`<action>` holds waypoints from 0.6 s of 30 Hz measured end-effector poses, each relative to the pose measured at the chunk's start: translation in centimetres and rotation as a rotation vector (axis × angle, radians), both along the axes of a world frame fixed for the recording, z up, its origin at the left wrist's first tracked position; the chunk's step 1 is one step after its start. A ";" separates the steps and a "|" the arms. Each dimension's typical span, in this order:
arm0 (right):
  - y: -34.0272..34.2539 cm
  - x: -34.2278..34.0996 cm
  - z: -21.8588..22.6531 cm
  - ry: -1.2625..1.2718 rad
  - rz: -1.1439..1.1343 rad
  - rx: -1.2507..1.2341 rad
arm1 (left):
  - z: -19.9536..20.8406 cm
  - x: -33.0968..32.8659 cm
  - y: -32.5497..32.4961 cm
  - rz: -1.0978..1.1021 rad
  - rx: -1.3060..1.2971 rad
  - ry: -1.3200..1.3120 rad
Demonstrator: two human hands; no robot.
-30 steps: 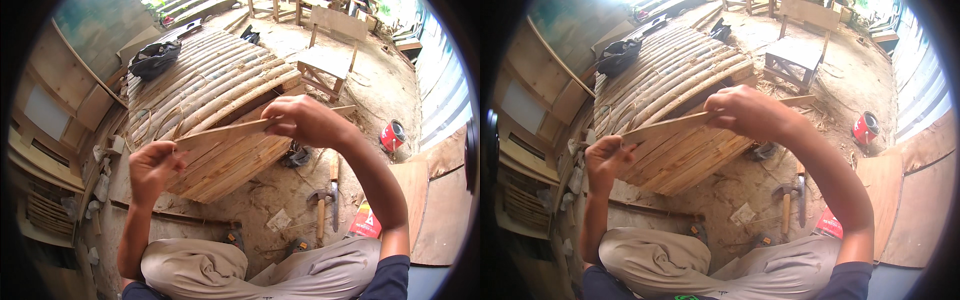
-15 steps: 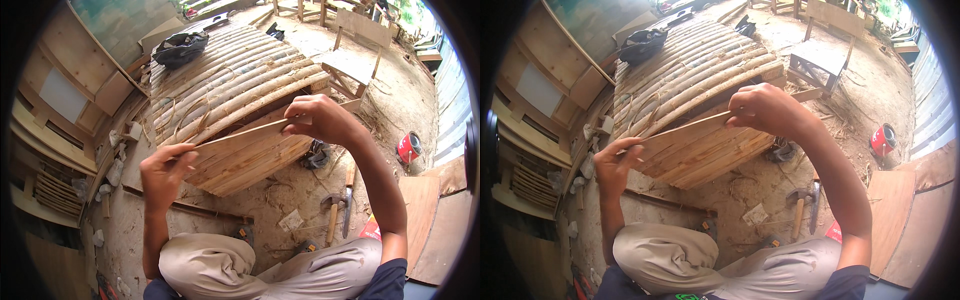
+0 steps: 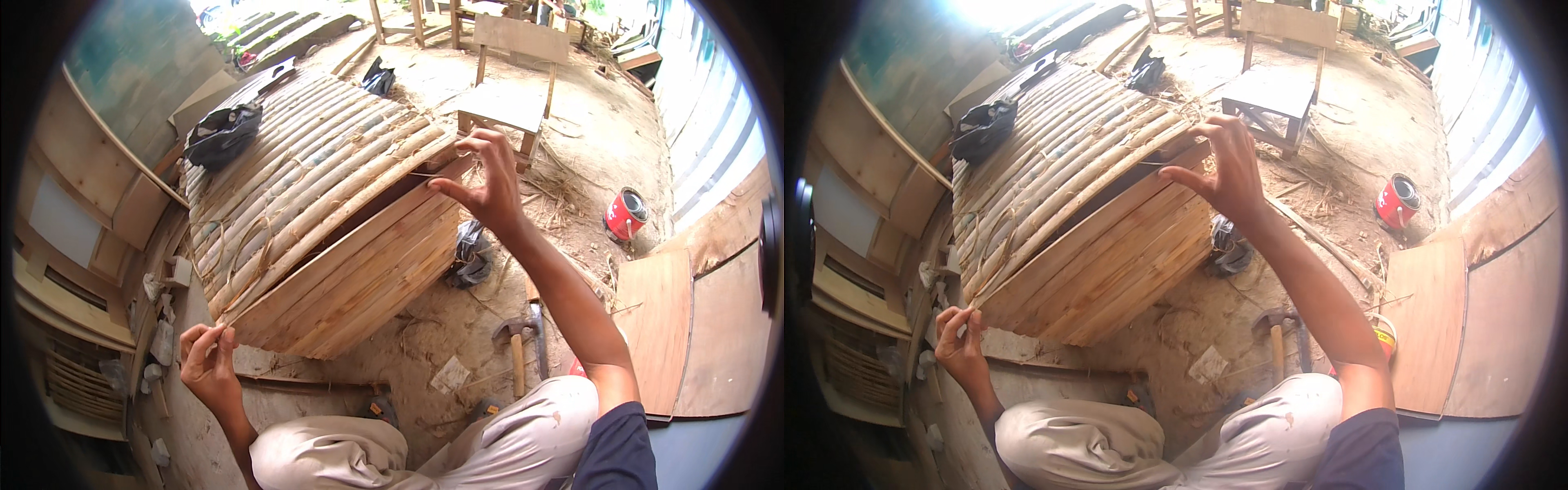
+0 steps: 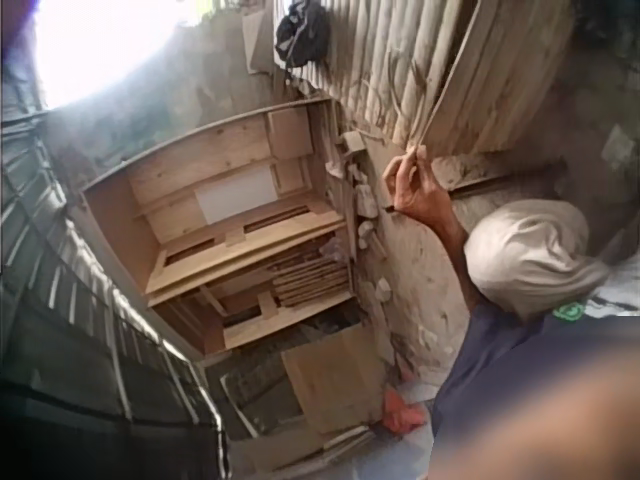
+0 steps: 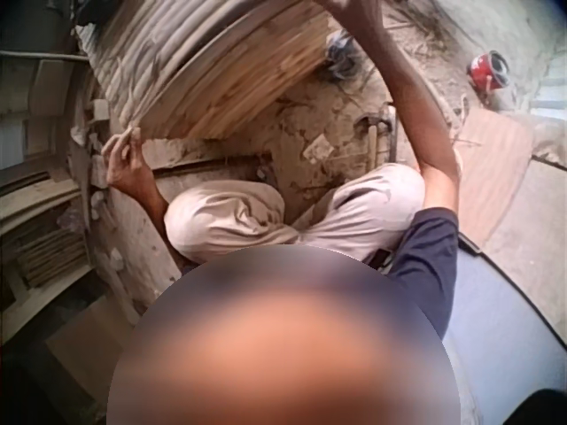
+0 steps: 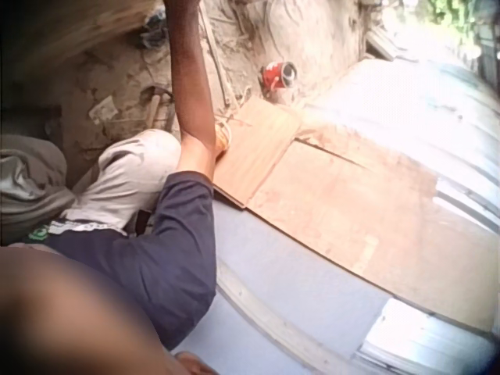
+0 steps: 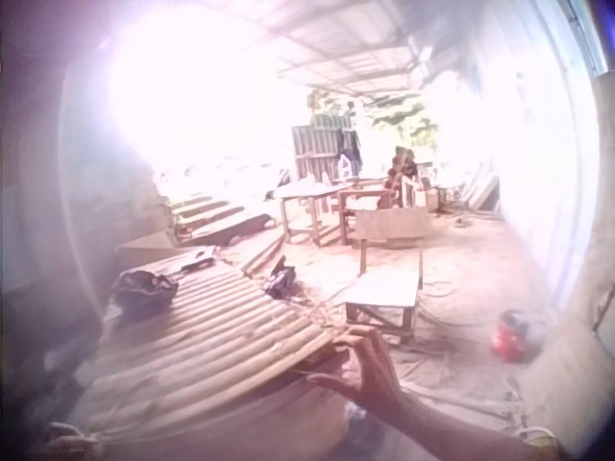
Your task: The person assembles a bamboo stool by hammering nails into the frame and attaching side panels. They use a hammer and nails to secure the components, then flip the stool to inspect the underside and reposition it.
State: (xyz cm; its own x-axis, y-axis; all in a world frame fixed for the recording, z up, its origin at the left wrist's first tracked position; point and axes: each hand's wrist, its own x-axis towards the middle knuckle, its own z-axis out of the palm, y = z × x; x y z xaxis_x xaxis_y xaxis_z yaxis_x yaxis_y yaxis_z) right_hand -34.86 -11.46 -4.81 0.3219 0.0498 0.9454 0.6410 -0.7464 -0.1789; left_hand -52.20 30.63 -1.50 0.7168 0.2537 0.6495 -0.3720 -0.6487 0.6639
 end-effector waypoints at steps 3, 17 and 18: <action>0.8 -0.9 -2.1 0.354 -0.022 0.287 | -0.3 0.0 -0.1 0.044 0.053 -0.011; 2.0 -0.2 -1.8 0.486 0.107 0.606 | -1.6 0.1 1.8 0.039 -0.013 0.008; 2.0 -0.1 -2.1 0.451 0.087 0.587 | -1.9 0.1 2.1 0.046 -0.076 0.014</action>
